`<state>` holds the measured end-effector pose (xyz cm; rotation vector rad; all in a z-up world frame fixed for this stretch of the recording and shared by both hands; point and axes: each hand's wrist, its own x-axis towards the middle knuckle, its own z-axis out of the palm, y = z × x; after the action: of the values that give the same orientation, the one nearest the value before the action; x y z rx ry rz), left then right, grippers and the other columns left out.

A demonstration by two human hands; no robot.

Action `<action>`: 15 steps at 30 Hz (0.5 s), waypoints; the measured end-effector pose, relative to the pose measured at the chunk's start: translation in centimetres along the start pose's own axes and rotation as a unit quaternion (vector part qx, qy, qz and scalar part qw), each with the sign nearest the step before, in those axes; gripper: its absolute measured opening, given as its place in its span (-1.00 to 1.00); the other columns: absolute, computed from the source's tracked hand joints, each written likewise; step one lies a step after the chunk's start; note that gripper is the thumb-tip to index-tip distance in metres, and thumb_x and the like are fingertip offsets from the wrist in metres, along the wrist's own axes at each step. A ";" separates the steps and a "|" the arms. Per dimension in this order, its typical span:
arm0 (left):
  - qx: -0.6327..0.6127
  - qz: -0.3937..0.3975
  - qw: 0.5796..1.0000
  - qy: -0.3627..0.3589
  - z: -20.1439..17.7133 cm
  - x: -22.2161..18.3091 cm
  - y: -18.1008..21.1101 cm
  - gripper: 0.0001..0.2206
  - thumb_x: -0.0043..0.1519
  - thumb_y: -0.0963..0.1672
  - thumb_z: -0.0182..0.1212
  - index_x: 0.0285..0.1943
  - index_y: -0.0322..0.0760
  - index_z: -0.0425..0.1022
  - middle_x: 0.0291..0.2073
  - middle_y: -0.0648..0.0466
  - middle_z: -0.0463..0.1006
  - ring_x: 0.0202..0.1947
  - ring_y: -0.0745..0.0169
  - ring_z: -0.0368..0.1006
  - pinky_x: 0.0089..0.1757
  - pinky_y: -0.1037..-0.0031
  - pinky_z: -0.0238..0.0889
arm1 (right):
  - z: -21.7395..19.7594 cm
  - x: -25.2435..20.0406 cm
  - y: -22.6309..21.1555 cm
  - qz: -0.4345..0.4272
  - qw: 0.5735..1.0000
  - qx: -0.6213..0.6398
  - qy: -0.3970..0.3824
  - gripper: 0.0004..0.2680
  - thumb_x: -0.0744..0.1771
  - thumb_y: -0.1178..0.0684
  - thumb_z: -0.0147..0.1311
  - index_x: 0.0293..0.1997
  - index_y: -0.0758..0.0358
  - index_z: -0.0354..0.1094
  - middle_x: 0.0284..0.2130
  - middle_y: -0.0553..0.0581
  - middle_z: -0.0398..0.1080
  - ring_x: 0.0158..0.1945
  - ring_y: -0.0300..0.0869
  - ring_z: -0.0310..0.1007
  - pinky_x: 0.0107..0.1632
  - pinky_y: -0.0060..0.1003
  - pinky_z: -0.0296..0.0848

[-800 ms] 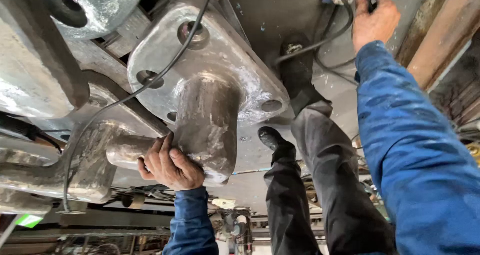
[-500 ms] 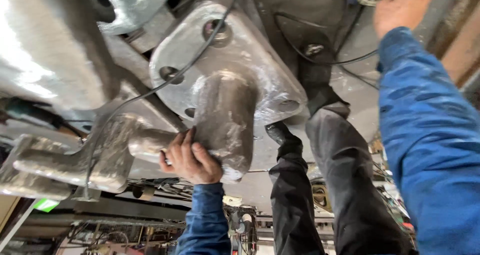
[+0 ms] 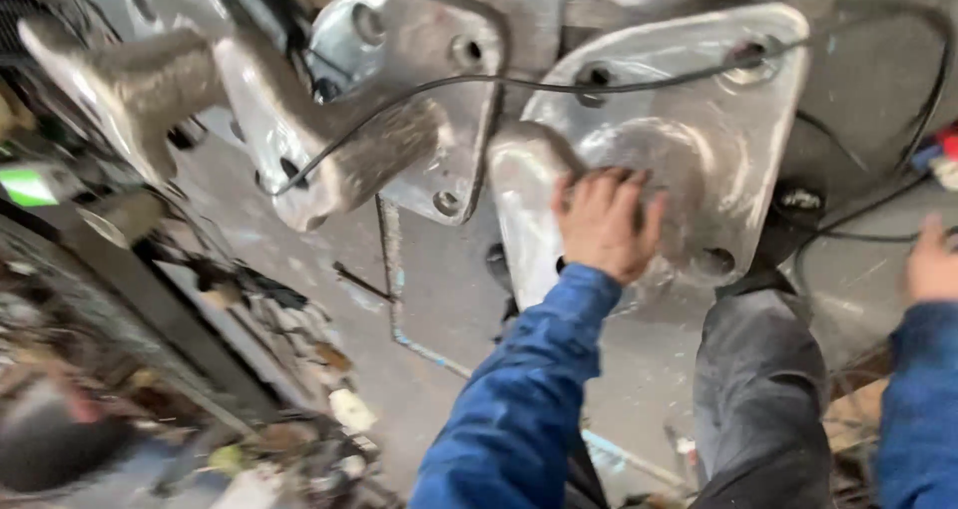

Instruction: Using an angle grinder to smooth the surfaces of large metal casting parts on a factory floor.

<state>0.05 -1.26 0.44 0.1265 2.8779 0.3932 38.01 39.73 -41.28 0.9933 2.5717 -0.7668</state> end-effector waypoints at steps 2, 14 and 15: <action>-0.001 -0.034 0.992 -0.121 -1.8 1.4 0.2 -0.51 0.24 0.12 -0.11 0.22 -0.07 0.46 0.04 0.05 0.55 0.12 0.12 0.42 0.37 0.02 -0.23 | -13.5 -6.6 -9.4 -0.036 0.997 -0.059 -0.020 -0.72 0.59 0.00 0.28 0.13 0.55 0.40 -0.19 0.48 0.44 -0.32 0.21 0.43 -0.34 -0.02 0.43; -0.323 0.027 0.944 -0.055 -12.5 -23.5 -23.8 -0.59 0.28 0.00 0.23 0.27 -0.17 0.43 0.18 -0.14 0.44 0.11 -0.21 0.44 0.09 0.16 0.33 | -28.9 -42.2 -23.8 0.109 0.950 -0.249 -0.154 -0.52 0.36 -0.19 0.17 0.36 0.34 0.30 0.01 0.40 0.53 -0.02 0.26 0.52 -0.03 0.02 0.47; -0.260 -0.001 0.961 -0.094 -12.8 -27.4 -28.5 -0.53 0.23 0.03 0.29 0.27 -0.19 0.42 0.26 -0.23 0.39 0.12 -0.27 0.40 0.07 0.10 0.30 | -27.5 -45.6 -25.5 0.125 0.942 -0.261 -0.170 -0.50 0.35 -0.20 0.15 0.39 0.30 0.26 0.02 0.40 0.53 -0.01 0.26 0.52 -0.03 0.02 0.48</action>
<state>21.94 -35.03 10.59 0.0638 2.4909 1.0544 51.75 14.95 10.51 0.8920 2.1209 -0.1476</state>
